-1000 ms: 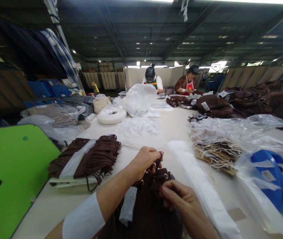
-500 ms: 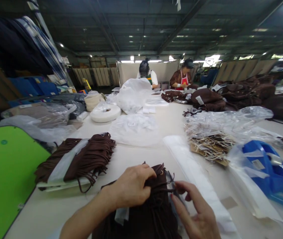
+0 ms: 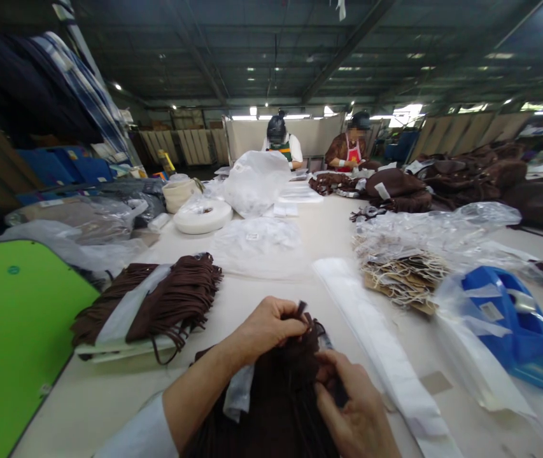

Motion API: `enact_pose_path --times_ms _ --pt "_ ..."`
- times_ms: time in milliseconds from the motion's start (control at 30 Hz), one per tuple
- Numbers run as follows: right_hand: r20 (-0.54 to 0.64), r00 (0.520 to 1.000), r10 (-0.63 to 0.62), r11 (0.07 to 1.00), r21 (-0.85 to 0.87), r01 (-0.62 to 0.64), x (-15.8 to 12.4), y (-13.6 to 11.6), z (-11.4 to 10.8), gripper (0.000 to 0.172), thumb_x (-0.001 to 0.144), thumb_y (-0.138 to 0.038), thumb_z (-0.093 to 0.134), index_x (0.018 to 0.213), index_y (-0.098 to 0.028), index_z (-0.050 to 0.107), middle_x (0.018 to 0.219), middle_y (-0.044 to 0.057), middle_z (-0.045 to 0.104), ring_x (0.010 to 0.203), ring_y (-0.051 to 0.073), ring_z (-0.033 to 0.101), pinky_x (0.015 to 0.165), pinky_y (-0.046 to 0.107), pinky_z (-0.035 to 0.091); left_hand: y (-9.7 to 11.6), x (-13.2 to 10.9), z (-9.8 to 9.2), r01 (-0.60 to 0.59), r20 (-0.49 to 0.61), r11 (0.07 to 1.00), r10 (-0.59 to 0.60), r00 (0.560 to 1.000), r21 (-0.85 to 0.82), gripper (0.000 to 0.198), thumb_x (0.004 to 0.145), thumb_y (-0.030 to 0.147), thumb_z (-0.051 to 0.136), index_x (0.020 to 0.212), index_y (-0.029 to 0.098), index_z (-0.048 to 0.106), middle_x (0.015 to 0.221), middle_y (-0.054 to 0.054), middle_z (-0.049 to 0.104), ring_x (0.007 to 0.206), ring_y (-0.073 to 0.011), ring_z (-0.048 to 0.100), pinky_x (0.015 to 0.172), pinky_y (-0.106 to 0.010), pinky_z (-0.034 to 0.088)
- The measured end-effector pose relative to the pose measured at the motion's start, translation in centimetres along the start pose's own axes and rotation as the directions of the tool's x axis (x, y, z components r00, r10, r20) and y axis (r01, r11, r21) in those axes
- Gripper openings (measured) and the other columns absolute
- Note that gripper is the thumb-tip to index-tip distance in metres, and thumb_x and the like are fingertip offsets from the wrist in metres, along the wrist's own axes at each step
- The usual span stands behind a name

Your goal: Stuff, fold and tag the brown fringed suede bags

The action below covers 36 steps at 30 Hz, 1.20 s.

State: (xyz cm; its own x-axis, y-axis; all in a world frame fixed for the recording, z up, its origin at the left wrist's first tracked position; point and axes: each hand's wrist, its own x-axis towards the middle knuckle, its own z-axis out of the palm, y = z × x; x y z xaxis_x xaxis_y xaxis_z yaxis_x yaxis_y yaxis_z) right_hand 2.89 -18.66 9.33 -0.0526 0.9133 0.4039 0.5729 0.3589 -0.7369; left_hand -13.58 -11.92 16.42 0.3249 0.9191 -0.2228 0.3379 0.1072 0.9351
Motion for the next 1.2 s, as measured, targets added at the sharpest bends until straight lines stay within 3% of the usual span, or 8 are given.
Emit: enact_pose_path --times_ms 200,333,433,600,800,867,1033,1200 --pt "0.194 0.981 0.018 1.0 -0.02 -0.014 2.3 -0.8 0.0 0.02 0.082 -0.033 0.054 0.096 -0.023 0.063 0.085 0.004 0.069 0.075 0.021 0.062 0.068 0.033 0.047 2.4 0.8 0.5 -0.075 -0.056 0.976 0.065 0.996 -0.205 0.022 0.067 0.033 0.056 0.063 0.012 0.057 0.054 0.001 0.054 0.038 -0.0038 0.037 0.039 -0.018 0.025" --pt "0.022 0.997 -0.074 0.997 0.007 0.074 2.4 0.0 -0.8 0.015 0.086 -0.026 0.049 0.094 -0.022 0.061 0.09 0.006 0.066 0.083 0.02 0.062 0.074 0.033 0.048 3.4 1.1 0.4 -0.209 -0.111 0.939 0.185 0.976 -0.274 0.038 0.07 0.029 0.057 0.104 0.013 0.059 0.1 -0.008 0.062 0.066 -0.0094 0.056 0.057 -0.021 0.044" --pt "0.054 0.977 -0.208 0.973 -0.093 0.212 1.5 0.3 -1.6 0.019 0.083 -0.027 0.055 0.102 -0.023 0.058 0.095 0.007 0.065 0.087 0.021 0.061 0.075 0.032 0.049 2.7 0.5 -0.6 -0.244 -0.148 0.967 0.233 0.961 -0.065 0.06 0.068 0.024 0.059 0.127 0.016 0.045 0.121 -0.011 0.054 0.077 -0.0119 0.056 0.062 -0.023 0.045" --pt "0.23 0.875 -0.425 0.843 -0.251 0.476 0.0 0.7 -1.1 0.025 0.08 -0.023 0.056 0.104 -0.023 0.056 0.087 0.005 0.066 0.073 0.021 0.062 0.061 0.032 0.049 -0.7 -3.6 -3.6 -0.07 -0.291 0.961 0.15 0.945 0.268 0.035 0.076 0.024 0.051 0.107 0.011 0.06 0.096 -0.008 0.065 0.077 -0.0156 0.059 0.069 -0.026 0.045" --pt "-0.011 0.93 -0.367 0.852 -0.405 0.332 1.3 1.0 -1.4 0.021 0.084 -0.018 0.043 0.103 -0.018 0.051 0.101 0.014 0.062 0.085 0.024 0.061 0.075 0.038 0.047 -5.5 -11.0 -3.9 -0.034 -0.279 0.843 0.215 0.936 0.537 0.027 0.078 0.012 0.042 0.096 0.016 0.061 0.102 -0.007 0.065 0.098 -0.0182 0.057 0.091 -0.031 0.041" --pt "0.071 0.858 -0.508 0.796 -0.342 0.5 2.1 0.0 -1.1 0.024 0.082 -0.019 0.048 0.105 -0.018 0.052 0.102 0.013 0.063 0.091 0.024 0.06 0.08 0.037 0.045 -6.6 -12.1 -3.3 -0.07 -0.185 0.803 0.219 0.958 0.592 0.033 0.074 0.007 0.044 0.102 0.017 0.059 0.118 -0.008 0.059 0.115 -0.0208 0.047 0.102 -0.037 0.031" --pt "0.42 0.507 -0.752 0.5 -0.136 0.855 3.5 -2.3 0.9 0.013 0.073 -0.026 0.062 0.085 -0.026 0.06 0.089 0.0 0.07 0.087 0.022 0.062 0.084 0.038 0.039 -8.2 -11.7 -2.3 -0.246 0.014 0.685 0.326 0.945 0.686 0.014 0.075 0.022 0.06 0.089 0.019 0.059 0.109 -0.005 0.06 0.117 -0.0231 0.043 0.101 -0.038 0.025" --pt "0.47 0.533 -0.704 0.502 -0.202 0.841 5.3 1.2 -1.2 0.016 0.082 -0.027 0.051 0.067 -0.026 0.056 0.079 -0.001 0.066 0.083 0.02 0.061 0.092 0.041 0.032 -9.2 -13.4 -4.0 -0.315 0.13 0.506 0.366 0.921 0.803 0.04 0.073 0.042 0.067 0.053 0.016 0.044 0.061 0.002 0.055 0.074 -0.0155 0.048 0.08 -0.036 0.029"
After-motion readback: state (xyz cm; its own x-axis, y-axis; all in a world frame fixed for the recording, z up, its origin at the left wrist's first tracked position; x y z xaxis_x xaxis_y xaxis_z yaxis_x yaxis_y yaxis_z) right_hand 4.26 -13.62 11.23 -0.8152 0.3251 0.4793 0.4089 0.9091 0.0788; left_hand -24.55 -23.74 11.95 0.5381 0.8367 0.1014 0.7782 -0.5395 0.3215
